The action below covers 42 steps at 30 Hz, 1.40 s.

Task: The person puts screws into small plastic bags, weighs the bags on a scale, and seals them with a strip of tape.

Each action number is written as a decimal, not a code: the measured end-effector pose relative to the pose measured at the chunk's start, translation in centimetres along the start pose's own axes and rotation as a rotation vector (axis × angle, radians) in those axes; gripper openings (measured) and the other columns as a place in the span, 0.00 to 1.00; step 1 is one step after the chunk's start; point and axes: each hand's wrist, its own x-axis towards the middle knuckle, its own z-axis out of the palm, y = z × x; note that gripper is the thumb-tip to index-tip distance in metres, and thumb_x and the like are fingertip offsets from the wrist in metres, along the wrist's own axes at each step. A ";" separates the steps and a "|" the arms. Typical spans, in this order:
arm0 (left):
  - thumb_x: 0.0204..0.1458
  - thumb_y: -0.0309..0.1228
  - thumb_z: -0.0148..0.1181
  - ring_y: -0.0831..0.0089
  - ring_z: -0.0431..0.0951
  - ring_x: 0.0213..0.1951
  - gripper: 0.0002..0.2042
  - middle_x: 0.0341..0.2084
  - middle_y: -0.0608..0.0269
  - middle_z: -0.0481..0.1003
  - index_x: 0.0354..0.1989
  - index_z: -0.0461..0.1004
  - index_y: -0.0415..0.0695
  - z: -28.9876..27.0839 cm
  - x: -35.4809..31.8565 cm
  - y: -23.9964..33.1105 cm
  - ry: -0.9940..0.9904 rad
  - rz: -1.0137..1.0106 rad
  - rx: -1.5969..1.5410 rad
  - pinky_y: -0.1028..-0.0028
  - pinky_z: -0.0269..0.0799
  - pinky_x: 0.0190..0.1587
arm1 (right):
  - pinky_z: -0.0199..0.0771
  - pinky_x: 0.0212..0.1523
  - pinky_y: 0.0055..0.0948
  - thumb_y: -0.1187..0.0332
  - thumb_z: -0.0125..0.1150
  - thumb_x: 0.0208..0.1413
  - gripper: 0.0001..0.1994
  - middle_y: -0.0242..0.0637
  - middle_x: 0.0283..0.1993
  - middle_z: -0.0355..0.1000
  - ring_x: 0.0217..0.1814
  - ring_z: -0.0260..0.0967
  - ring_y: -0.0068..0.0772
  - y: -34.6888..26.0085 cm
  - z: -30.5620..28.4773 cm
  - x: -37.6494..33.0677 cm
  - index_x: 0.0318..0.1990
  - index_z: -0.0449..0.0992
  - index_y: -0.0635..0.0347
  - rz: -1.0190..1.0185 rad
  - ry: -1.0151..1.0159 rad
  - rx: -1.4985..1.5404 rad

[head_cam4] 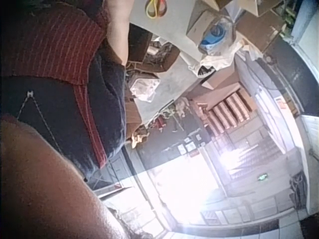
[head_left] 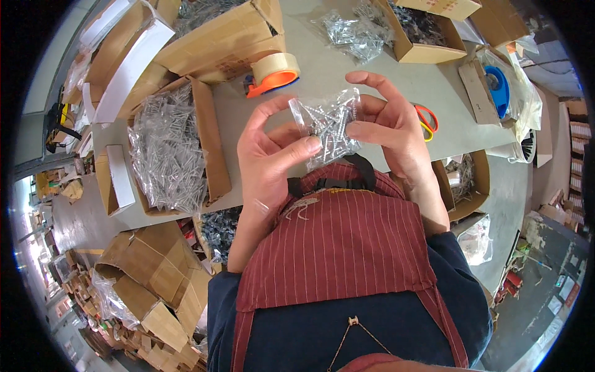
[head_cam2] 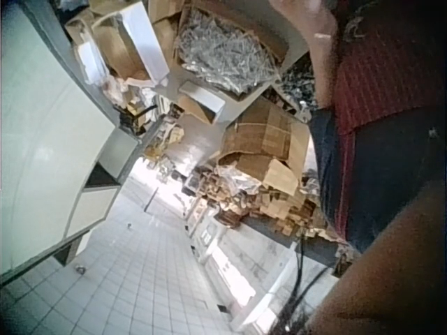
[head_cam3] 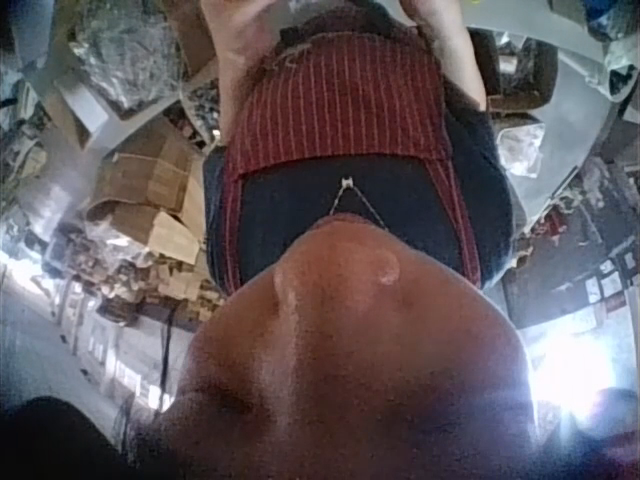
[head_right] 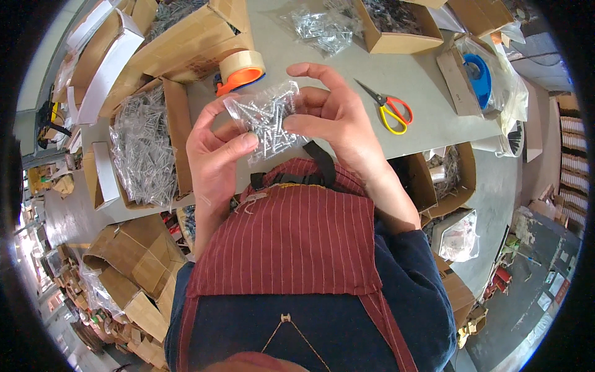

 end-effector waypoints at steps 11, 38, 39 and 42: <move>0.49 0.20 0.66 0.74 0.77 0.36 0.28 0.31 0.57 0.77 0.59 0.63 0.34 0.8 0.3 -0.6 0.006 0.060 0.009 0.76 0.70 0.44 | 0.71 0.48 0.22 0.82 0.63 0.51 0.29 0.36 0.44 0.74 0.45 0.71 0.22 -0.2 1.2 -0.2 0.62 0.60 0.63 -0.044 -0.010 -0.111; 0.47 0.17 0.66 0.73 0.78 0.39 0.27 0.34 0.56 0.78 0.58 0.65 0.36 0.0 0.4 -0.7 0.068 0.065 -0.010 0.75 0.72 0.45 | 0.66 0.42 0.21 0.78 0.59 0.54 0.26 0.37 0.36 0.77 0.37 0.70 0.22 -0.4 -0.5 -0.1 0.61 0.63 0.65 -0.107 0.101 -0.074; 0.47 0.17 0.65 0.73 0.78 0.39 0.27 0.34 0.56 0.78 0.58 0.66 0.36 -0.1 0.5 -0.7 0.066 0.074 -0.010 0.75 0.72 0.46 | 0.66 0.42 0.21 0.78 0.59 0.54 0.26 0.38 0.36 0.77 0.37 0.70 0.22 -0.3 -0.6 -0.1 0.61 0.63 0.65 -0.110 0.101 -0.076; 0.47 0.17 0.65 0.74 0.78 0.39 0.27 0.35 0.56 0.78 0.58 0.66 0.37 -0.2 0.4 -0.8 0.072 0.078 -0.014 0.75 0.72 0.45 | 0.68 0.42 0.22 0.78 0.59 0.56 0.25 0.38 0.37 0.78 0.38 0.72 0.22 -0.1 -1.0 0.0 0.62 0.62 0.64 -0.112 0.083 -0.085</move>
